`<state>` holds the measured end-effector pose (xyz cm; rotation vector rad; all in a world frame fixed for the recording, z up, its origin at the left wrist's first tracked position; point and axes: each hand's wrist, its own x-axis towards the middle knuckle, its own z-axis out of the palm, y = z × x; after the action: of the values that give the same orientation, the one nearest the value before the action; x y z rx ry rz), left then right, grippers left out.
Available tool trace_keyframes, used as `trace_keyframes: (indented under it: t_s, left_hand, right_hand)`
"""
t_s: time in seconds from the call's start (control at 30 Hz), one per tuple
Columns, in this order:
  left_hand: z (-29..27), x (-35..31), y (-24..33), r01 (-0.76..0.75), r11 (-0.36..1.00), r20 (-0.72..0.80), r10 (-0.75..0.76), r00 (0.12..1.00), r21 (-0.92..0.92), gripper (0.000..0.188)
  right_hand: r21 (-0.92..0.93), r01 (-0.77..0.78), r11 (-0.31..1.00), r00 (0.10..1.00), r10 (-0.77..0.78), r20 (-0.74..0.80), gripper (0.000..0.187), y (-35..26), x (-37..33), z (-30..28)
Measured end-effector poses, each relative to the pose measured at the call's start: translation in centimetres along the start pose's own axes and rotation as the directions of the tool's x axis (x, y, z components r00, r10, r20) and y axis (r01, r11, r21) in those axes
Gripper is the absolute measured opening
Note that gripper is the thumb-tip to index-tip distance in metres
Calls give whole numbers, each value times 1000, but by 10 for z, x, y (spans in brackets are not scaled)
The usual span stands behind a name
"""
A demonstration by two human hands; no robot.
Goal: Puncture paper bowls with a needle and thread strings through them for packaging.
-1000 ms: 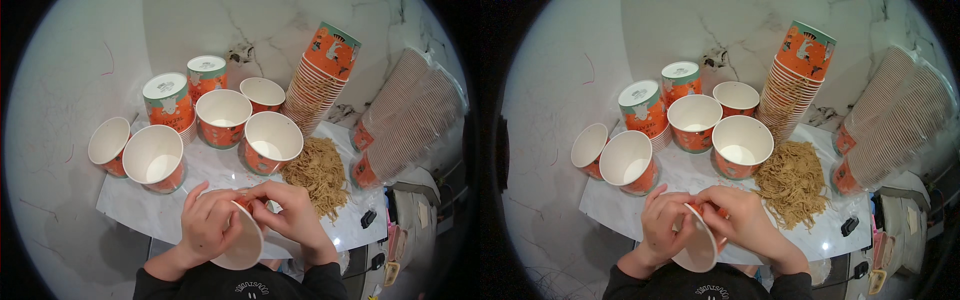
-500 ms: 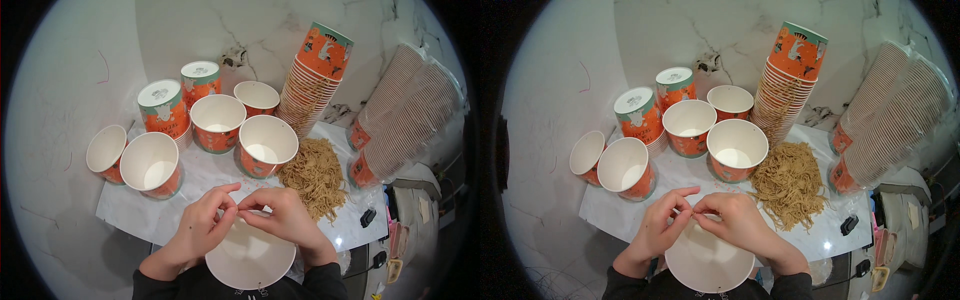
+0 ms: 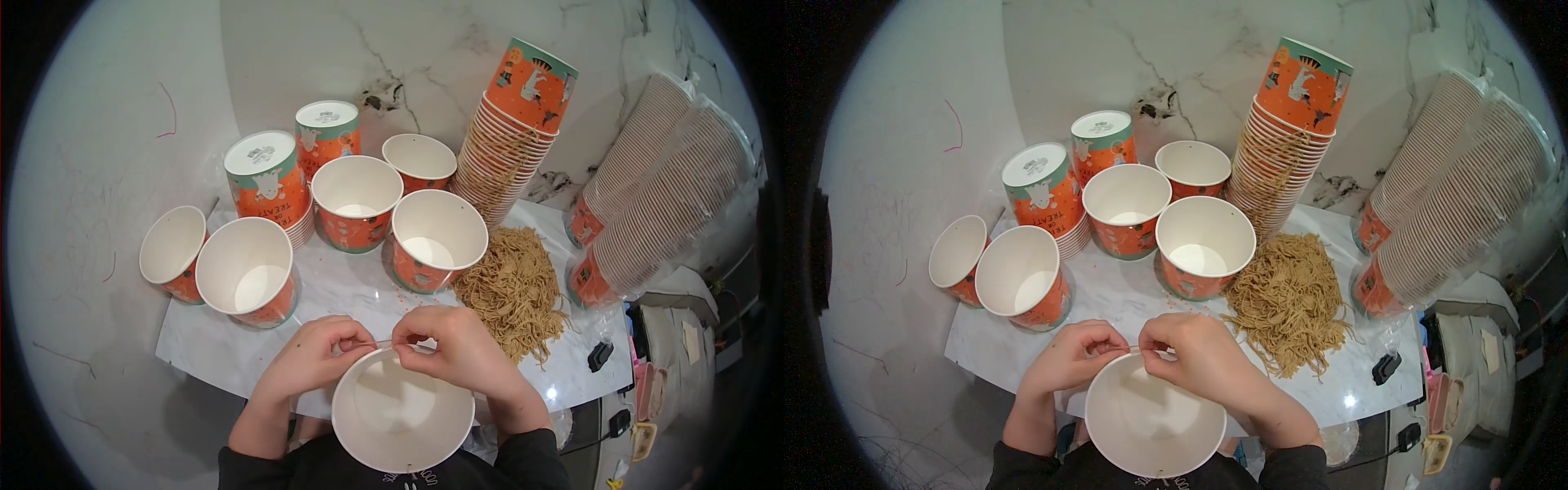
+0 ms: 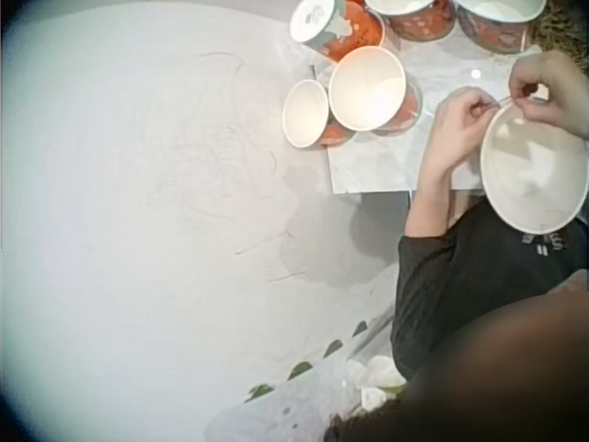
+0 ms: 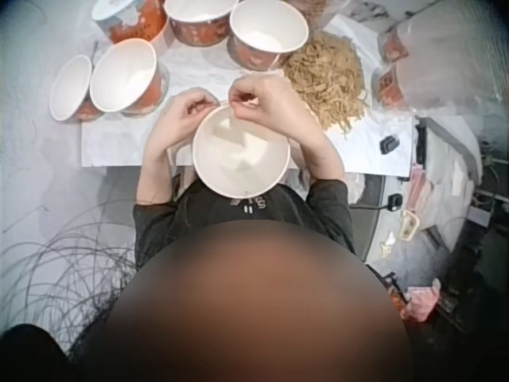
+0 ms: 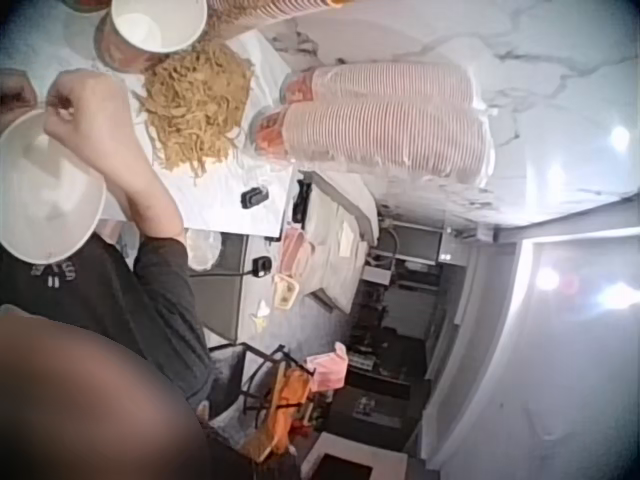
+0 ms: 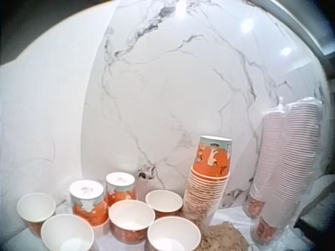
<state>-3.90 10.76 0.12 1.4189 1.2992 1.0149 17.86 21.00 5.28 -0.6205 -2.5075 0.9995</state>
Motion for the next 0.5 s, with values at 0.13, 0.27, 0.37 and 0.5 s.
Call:
trace_keyframes:
  t_s: [0.13, 0.27, 0.37, 0.5]
  left_hand:
    - [-6, -3, -3, -141, 971, -79, 159, 984, 191, 14]
    - [8, 3, -6, -47, 974, -129, 19, 991, -222, 11]
    - [18, 9, -9, 13, 903, -136, -78, 988, -429, 12]
    - [25, 8, -7, 31, 957, -218, -97, 971, -288, 10]
  right_hand:
    - [-29, 57, 998, 998, -58, -29, 11, 4, 2, 1]
    - [-49, 214, 976, 967, -219, -129, 11, 8, 8, 7]
    - [193, 73, 979, 997, -70, -26, 10, 11, 9, 6]
    - [513, -131, 849, 991, 120, 53, 8, 18, 12, 4]
